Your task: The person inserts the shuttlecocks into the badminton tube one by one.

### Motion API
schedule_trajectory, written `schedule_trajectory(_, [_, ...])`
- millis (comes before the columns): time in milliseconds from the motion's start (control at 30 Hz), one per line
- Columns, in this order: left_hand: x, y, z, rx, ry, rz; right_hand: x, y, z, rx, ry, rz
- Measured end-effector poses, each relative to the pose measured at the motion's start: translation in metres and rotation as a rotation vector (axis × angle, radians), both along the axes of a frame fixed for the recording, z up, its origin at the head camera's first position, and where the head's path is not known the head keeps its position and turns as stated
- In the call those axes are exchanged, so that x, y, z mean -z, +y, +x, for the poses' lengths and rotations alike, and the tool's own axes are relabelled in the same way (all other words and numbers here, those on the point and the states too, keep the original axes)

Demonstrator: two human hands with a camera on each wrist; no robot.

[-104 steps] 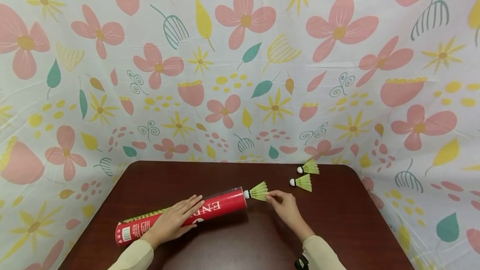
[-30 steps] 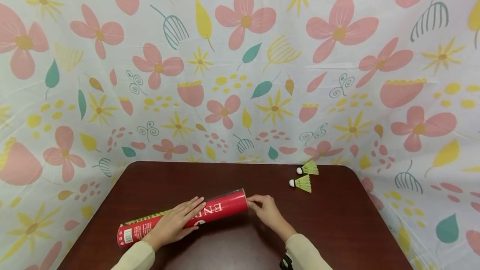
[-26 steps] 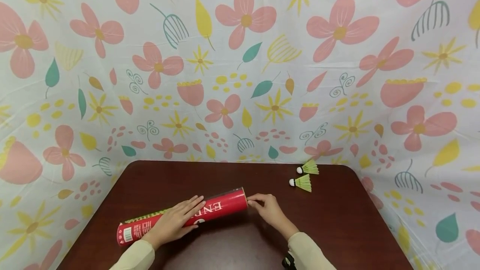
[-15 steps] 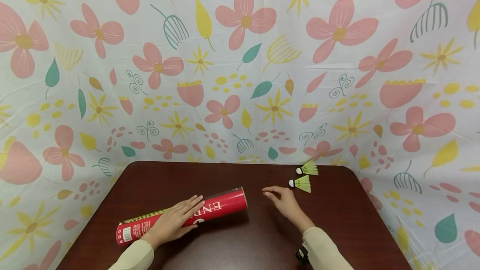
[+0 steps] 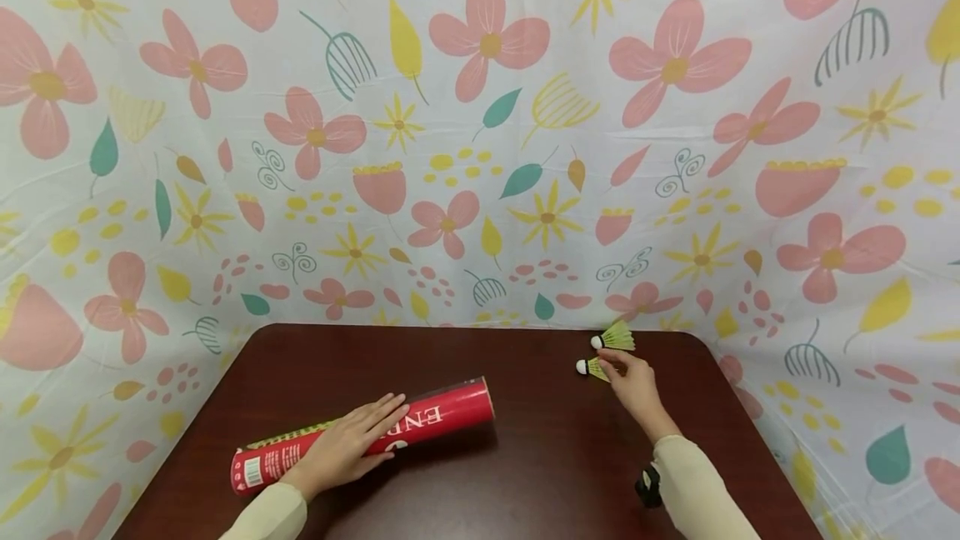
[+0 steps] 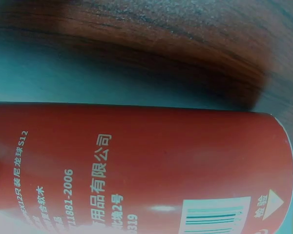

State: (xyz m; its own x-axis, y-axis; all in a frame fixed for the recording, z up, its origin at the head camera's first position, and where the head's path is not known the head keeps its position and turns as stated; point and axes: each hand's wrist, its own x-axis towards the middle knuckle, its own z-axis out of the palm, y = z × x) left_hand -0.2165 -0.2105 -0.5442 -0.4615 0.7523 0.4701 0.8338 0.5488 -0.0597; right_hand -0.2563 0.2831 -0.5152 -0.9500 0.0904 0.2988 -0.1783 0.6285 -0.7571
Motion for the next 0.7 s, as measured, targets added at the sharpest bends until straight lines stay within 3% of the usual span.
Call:
schedule_trajectory(367, [0.001,-0.004,0.001,-0.019,-0.011,-0.003,0.018,0.033,0.000,0.181,-0.057,-0.027])
schedule_trajectory(700, [0.005,-0.004,0.001,-0.011,-0.003,-0.001,0.037,0.028,0.002,0.167,-0.141,-0.013])
